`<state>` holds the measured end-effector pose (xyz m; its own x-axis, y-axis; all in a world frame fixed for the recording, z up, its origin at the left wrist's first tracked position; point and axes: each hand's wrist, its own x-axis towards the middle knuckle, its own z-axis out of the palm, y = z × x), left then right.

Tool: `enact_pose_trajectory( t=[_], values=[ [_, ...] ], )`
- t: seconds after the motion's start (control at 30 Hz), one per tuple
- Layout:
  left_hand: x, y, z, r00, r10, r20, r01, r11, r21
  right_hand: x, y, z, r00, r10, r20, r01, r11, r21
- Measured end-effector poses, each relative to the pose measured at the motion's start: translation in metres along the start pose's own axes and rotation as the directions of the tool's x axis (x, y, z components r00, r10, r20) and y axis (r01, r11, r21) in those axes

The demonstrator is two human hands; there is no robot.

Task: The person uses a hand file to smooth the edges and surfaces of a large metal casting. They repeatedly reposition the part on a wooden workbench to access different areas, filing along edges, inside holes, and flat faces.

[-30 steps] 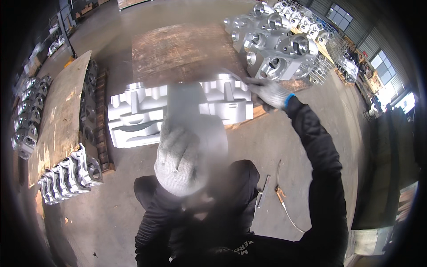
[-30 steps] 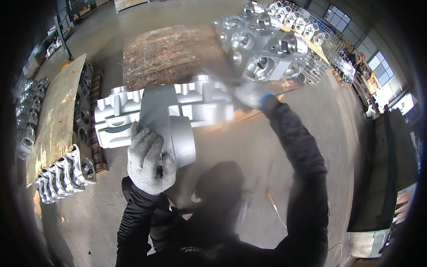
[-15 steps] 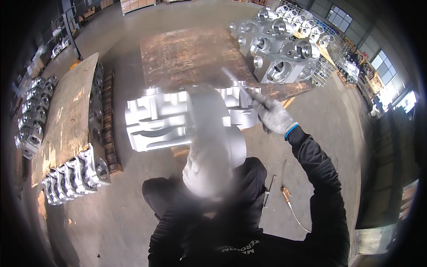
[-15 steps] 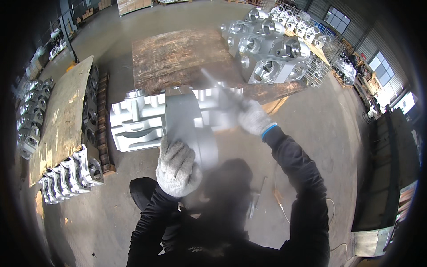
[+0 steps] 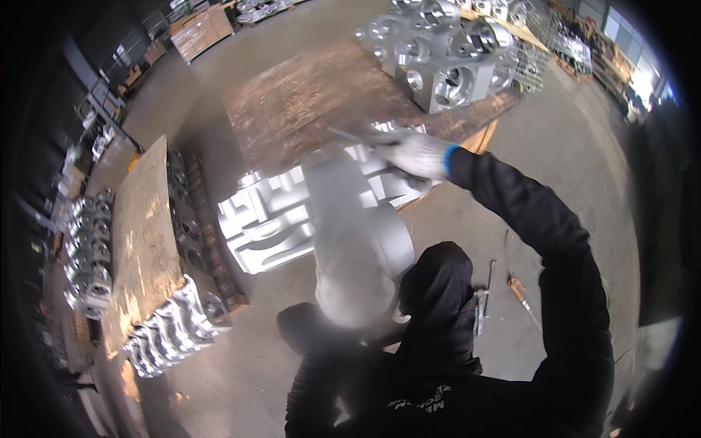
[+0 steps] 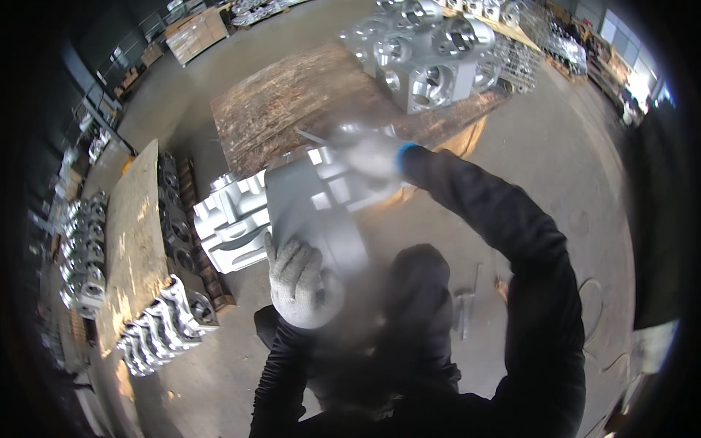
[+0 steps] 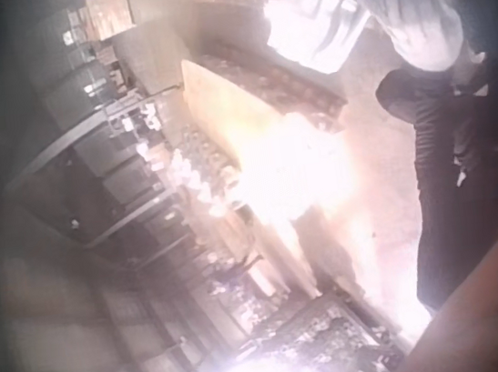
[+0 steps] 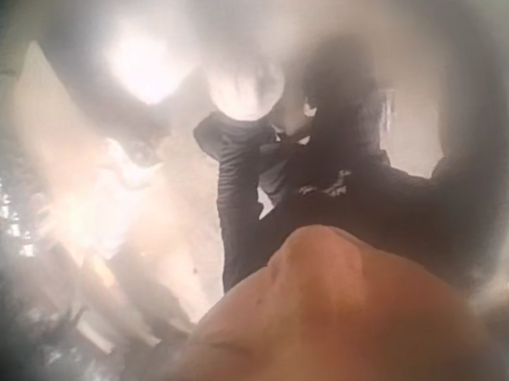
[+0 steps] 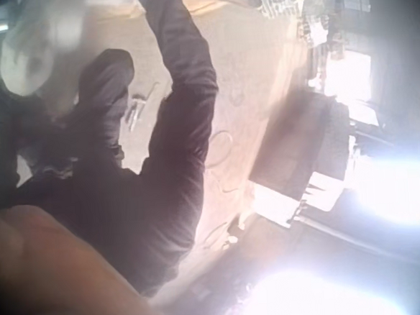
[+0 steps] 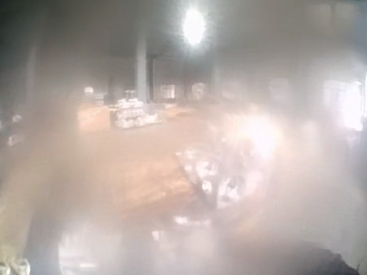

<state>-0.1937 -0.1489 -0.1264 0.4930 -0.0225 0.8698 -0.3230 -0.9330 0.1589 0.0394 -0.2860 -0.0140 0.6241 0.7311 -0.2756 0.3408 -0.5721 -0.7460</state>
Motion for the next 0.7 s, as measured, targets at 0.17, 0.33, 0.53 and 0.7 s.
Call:
enact_pose_trajectory(
  t=[0.17, 0.33, 0.53, 0.7],
  values=[
    [-0.003, 0.006, 0.005, 0.997, -0.059, 0.045, 0.058, 0.998, 0.027, 0.010, 0.001, 0.008, 0.996, 0.077, -0.048, -0.082, 0.990, -0.116],
    [0.009, 0.011, -0.004, 0.965, -0.226, 0.133, 0.206, 0.967, 0.149, 0.023, 0.006, 0.008, 0.967, -0.256, 0.019, 0.242, 0.887, -0.392],
    [0.033, -0.004, -0.002, 0.999, 0.039, -0.036, -0.038, 0.998, 0.042, 0.025, -0.008, 0.004, 0.986, -0.167, 0.021, 0.168, 0.974, -0.153],
    [0.055, -0.015, 0.004, 0.993, 0.013, -0.117, -0.001, 0.995, 0.102, 0.018, -0.009, -0.006, 0.994, -0.065, 0.092, 0.057, 0.994, 0.091]
  ],
)
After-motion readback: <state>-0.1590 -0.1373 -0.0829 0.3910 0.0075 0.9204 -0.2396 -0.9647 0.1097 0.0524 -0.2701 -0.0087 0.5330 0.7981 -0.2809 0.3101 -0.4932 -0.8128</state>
